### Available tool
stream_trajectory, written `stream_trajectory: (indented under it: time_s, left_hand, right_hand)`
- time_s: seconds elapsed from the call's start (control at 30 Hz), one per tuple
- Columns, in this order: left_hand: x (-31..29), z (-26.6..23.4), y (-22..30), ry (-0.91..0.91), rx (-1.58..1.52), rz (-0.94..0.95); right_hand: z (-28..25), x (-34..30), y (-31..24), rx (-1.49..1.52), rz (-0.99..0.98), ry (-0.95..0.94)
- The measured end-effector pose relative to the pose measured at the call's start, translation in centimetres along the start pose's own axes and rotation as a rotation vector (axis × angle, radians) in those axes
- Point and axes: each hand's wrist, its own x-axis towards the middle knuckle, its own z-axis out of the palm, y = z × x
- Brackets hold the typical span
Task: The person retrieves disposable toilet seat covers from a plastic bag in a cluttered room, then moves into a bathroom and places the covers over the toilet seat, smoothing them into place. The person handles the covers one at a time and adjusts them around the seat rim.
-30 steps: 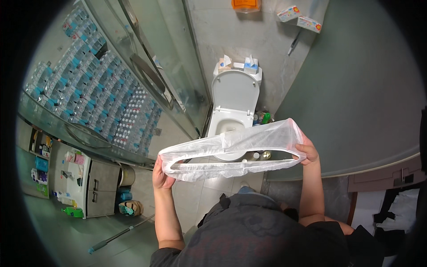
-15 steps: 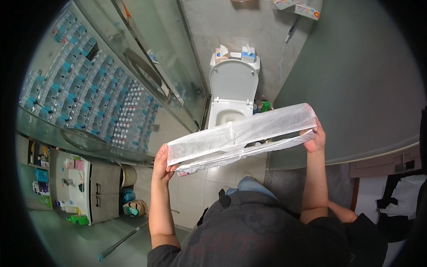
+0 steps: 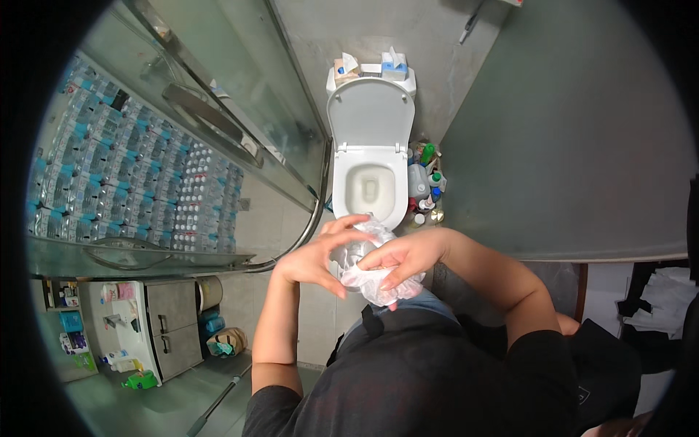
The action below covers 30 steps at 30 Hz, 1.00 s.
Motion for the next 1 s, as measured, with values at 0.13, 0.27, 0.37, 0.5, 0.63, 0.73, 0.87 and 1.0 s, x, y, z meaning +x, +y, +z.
stream_trajectory:
  time_s: [0.13,0.27,0.37,0.5,0.63,0.73,0.87,1.0]
  left_hand:
    - [2.2,2.1,0.7,-0.018,0.486,-0.081]
    - [-0.7,3.1,-4.0,0.273,0.139,-0.073]
    - [-1.4,2.2,-5.3,0.216,-0.206,-0.13]
    - [1.2,1.0,-8.8,-0.071,0.26,-0.279]
    - [2.2,0.0,-16.6,-0.293,0.641,-0.433]
    - [1.9,2.1,-22.6,-0.214,0.576,-0.56]
    - [3.6,3.2,-29.5,-0.374,0.612,-0.743]
    - [5.4,3.7,-34.7,-0.323,0.617,-0.879]
  right_hand:
    - [-3.8,-1.0,1.8,-0.136,0.053,0.086]
    - [-8.7,-4.8,5.6,-0.453,0.128,0.382]
    - [-11.1,-7.3,7.3,-0.869,0.409,0.422]
    - [-16.2,-9.1,11.8,-1.078,0.388,0.51]
    - [-21.4,-7.6,20.0,-0.907,0.468,0.889]
    - [-22.4,-4.9,21.5,-0.866,0.563,0.953]
    - [-23.9,-0.8,24.2,-0.781,0.689,0.922]
    - [-25.4,2.0,24.6,-0.657,0.621,0.886]
